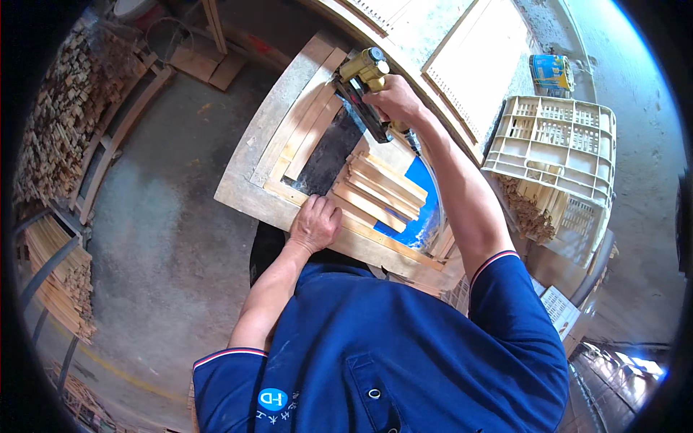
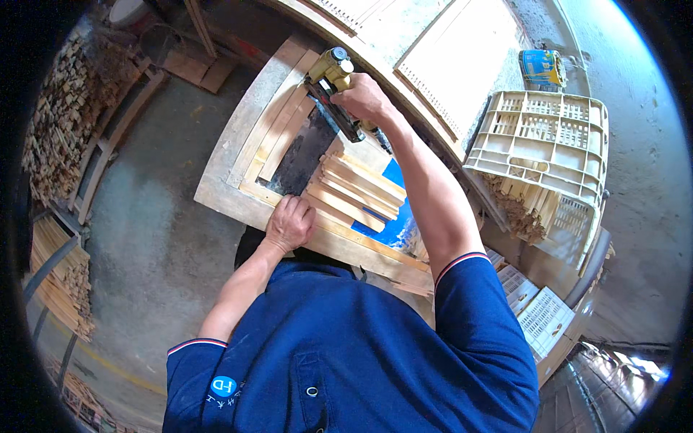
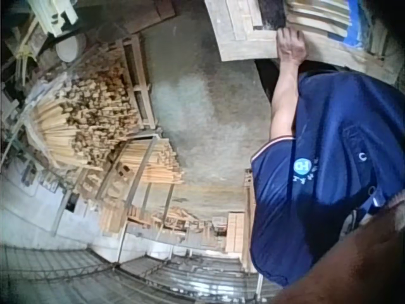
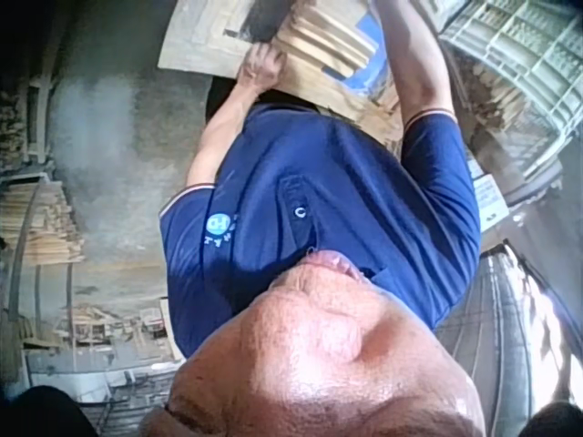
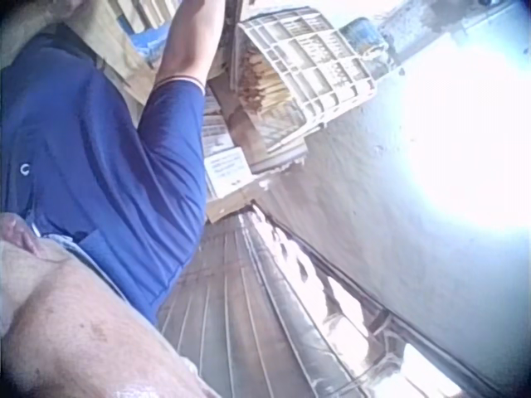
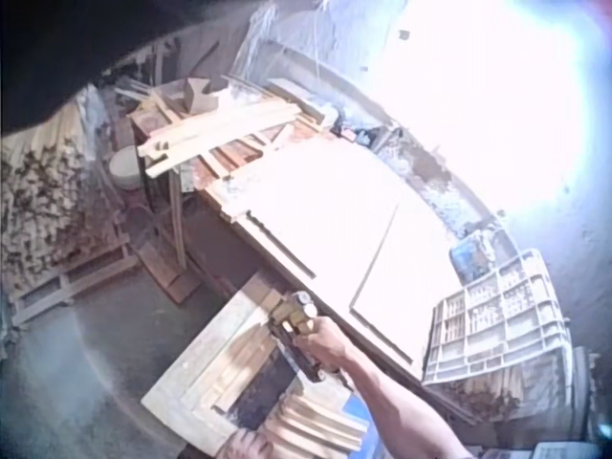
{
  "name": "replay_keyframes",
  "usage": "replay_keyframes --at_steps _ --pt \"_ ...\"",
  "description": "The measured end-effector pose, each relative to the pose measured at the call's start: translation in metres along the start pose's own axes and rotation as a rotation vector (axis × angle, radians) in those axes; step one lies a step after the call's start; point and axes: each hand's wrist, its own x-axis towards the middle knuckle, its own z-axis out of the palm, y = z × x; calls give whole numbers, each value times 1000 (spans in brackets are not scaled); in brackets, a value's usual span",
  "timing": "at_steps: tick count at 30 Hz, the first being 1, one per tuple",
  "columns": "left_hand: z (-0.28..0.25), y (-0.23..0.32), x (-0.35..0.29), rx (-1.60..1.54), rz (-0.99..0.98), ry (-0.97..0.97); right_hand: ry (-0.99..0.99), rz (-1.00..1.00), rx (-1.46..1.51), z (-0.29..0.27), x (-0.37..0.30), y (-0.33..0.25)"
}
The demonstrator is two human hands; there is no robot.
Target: Assembling wooden frames using a pneumatic nail gun in a workshop environment.
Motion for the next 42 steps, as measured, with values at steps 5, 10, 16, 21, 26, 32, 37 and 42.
replay_keyframes --at_steps 5,10,16,21,26,32,37,42 --pt "2 -1 -1 11 4 -1 3 -19 -110 -2 4 1" --pt "1 -1 -1 31 10 8 -72 56 -84 -6 9 8" --pt "-1 0 -1 49 9 4 -44 51 -71 -2 9 13" --pt "1 0 -2 65 1 19 -41 69 -187 -2 4 4" --pt "3 1 -5 58 -8 4 75 -74 -270 3 -8 -2" --pt "2 1 -9 45 1 -47 -33 -489 -502 63 -102 -26" --pt "52 -3 -39 -77 -144 -9 -235 -789 -697 121 -151 -49" --pt "39 0 -26 -305 -264 -68 -185 -795 -679 131 -148 -36"
